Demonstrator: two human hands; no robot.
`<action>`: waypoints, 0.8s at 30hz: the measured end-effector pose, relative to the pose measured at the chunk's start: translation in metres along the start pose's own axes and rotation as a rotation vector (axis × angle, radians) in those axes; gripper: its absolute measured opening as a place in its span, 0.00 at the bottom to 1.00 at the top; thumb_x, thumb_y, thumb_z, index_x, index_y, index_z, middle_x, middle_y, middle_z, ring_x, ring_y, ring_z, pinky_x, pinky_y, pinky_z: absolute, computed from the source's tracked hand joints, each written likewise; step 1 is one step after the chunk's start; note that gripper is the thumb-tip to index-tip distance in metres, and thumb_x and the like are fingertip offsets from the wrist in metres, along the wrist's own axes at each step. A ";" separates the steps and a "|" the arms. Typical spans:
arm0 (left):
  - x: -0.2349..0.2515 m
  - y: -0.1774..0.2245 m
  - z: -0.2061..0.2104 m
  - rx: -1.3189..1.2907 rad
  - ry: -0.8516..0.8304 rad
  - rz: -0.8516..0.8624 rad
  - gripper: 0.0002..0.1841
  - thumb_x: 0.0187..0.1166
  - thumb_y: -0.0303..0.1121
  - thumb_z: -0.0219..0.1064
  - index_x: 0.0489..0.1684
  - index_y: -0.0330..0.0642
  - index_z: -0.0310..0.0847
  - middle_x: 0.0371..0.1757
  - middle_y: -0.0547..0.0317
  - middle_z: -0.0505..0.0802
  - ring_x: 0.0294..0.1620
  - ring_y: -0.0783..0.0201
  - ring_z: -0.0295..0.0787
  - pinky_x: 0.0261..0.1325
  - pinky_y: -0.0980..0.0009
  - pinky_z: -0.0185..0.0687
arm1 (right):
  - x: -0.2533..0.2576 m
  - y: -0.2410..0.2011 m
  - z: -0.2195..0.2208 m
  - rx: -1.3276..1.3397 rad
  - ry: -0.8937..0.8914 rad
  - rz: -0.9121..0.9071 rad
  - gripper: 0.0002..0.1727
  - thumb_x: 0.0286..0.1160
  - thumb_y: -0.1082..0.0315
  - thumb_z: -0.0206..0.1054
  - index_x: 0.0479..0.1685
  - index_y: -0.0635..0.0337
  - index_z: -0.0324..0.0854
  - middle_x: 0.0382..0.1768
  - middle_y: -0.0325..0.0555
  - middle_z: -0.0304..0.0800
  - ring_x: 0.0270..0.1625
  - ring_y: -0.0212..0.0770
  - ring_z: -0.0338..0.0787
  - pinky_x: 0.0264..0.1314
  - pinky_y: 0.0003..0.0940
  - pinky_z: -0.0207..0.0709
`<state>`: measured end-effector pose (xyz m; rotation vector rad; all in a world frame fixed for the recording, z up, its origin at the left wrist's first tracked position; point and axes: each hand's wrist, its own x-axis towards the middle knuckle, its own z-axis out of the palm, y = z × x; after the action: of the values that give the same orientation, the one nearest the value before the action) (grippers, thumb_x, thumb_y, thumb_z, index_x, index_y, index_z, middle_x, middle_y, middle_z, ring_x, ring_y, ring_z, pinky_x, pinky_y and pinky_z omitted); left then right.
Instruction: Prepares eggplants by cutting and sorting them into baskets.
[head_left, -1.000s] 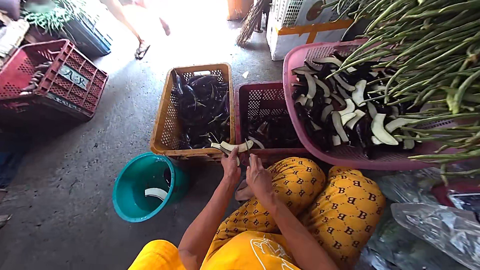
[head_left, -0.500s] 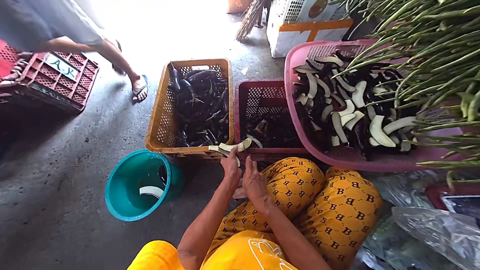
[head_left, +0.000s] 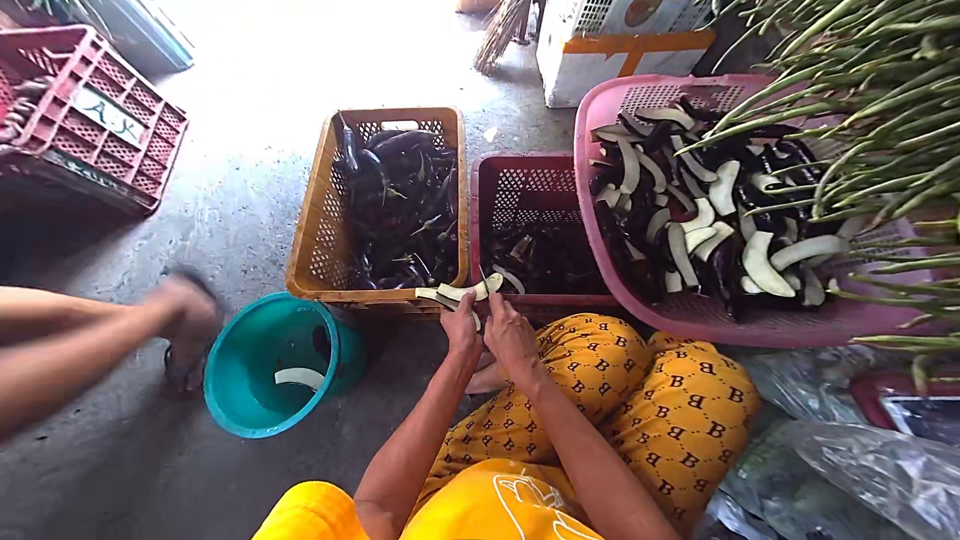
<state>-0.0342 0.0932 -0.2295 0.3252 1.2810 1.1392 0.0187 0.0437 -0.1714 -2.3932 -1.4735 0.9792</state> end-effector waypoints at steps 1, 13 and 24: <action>0.000 0.000 0.000 -0.001 -0.002 0.000 0.23 0.79 0.19 0.66 0.71 0.28 0.64 0.43 0.41 0.86 0.36 0.59 0.88 0.42 0.65 0.89 | -0.001 0.002 0.002 0.015 0.003 -0.005 0.29 0.88 0.72 0.50 0.88 0.61 0.63 0.75 0.62 0.80 0.67 0.61 0.88 0.69 0.55 0.79; 0.005 0.003 -0.005 -0.060 -0.009 -0.013 0.21 0.83 0.21 0.63 0.72 0.27 0.64 0.46 0.41 0.86 0.40 0.59 0.88 0.47 0.64 0.88 | -0.016 -0.001 0.015 0.010 -0.051 0.011 0.31 0.90 0.71 0.50 0.92 0.63 0.53 0.77 0.65 0.77 0.65 0.63 0.89 0.68 0.54 0.80; -0.005 0.084 -0.072 -0.220 -0.130 -0.222 0.08 0.89 0.28 0.50 0.50 0.35 0.73 0.30 0.51 0.88 0.23 0.66 0.88 0.24 0.76 0.87 | -0.011 0.014 0.011 0.267 0.095 -0.002 0.29 0.89 0.69 0.55 0.87 0.70 0.61 0.74 0.69 0.80 0.70 0.63 0.87 0.74 0.56 0.76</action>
<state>-0.1363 0.1006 -0.1877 0.0890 1.0389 1.0398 0.0189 0.0248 -0.1816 -2.2150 -1.2268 0.9777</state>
